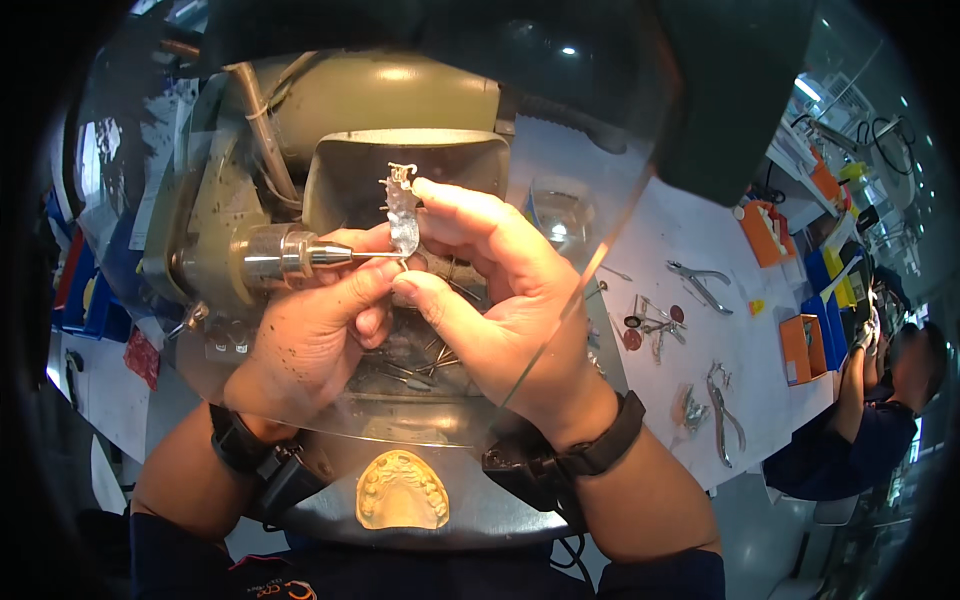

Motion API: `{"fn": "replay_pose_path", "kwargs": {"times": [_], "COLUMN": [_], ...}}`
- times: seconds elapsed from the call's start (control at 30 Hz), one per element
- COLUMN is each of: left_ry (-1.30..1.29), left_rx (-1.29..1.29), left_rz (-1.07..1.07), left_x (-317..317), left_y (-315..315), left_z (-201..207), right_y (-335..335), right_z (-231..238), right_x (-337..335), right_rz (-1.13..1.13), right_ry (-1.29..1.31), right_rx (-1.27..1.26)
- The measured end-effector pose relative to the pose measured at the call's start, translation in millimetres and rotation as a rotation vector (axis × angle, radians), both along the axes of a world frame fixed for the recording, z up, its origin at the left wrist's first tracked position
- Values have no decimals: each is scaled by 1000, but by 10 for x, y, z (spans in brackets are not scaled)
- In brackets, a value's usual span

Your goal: Polishing a metal dental prosthesis using a specialized grinding bench lathe.

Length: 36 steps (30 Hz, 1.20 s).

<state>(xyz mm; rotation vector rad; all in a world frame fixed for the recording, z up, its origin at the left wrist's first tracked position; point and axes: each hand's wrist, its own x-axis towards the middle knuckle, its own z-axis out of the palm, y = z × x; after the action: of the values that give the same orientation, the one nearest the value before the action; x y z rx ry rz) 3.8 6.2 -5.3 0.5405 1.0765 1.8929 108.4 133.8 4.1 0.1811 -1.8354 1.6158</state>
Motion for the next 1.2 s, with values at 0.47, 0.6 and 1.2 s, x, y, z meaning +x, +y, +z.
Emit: {"fn": "replay_pose_path", "kwargs": {"times": [0.47, 0.6, 1.2], "left_ry": [-18, -15, -66], "left_rx": [0, -20, -4], "left_rz": [-33, -46, -95], "left_x": [13, 14, 11], "left_y": [-5, -15, -34], "left_z": [10, 12, 34], "right_y": [1, 17, 4], "right_z": [-70, -109, -101], "right_x": [12, 21, 21], "right_rz": [-59, -83, -139], "right_ry": [6, 52, 11], "right_rx": [-16, 37, 78]}}
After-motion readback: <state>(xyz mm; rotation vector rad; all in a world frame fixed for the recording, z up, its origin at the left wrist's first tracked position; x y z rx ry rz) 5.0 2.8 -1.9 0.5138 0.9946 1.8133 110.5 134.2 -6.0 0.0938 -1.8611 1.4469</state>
